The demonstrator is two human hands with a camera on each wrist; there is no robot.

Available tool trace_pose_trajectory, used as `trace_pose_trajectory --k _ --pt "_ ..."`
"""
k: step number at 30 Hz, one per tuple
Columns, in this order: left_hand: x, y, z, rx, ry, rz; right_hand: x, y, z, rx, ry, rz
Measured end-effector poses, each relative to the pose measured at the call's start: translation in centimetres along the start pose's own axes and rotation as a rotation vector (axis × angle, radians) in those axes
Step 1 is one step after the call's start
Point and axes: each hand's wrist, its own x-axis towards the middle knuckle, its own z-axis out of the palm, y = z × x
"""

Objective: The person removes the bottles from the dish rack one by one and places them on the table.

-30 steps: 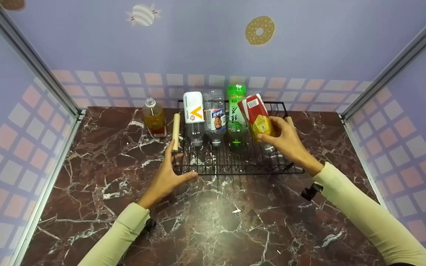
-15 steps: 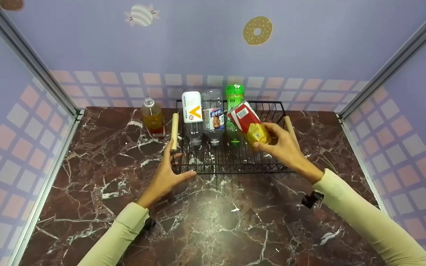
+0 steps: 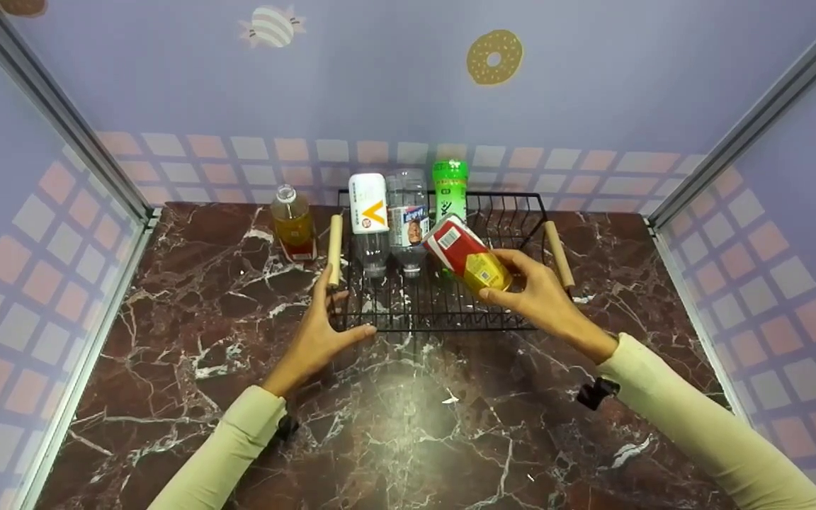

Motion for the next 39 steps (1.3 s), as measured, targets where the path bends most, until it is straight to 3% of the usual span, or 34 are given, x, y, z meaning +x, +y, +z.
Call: trace_pose_trajectory --k 12,20,39 --pt "0.0 0.0 0.0 -0.021 -0.001 0.009 -0.7 0.2 0.8 -0.015 -0.048 -0.01" --pt "0.1 -0.1 0.0 -0.013 -0.001 0.008 -1.5 -0.2 1.1 0.016 -0.092 0.033" --pt "0.1 -0.3 0.1 -0.06 -0.014 0.005 -2.1 -0.3 2.2 -0.033 -0.137 -0.071"
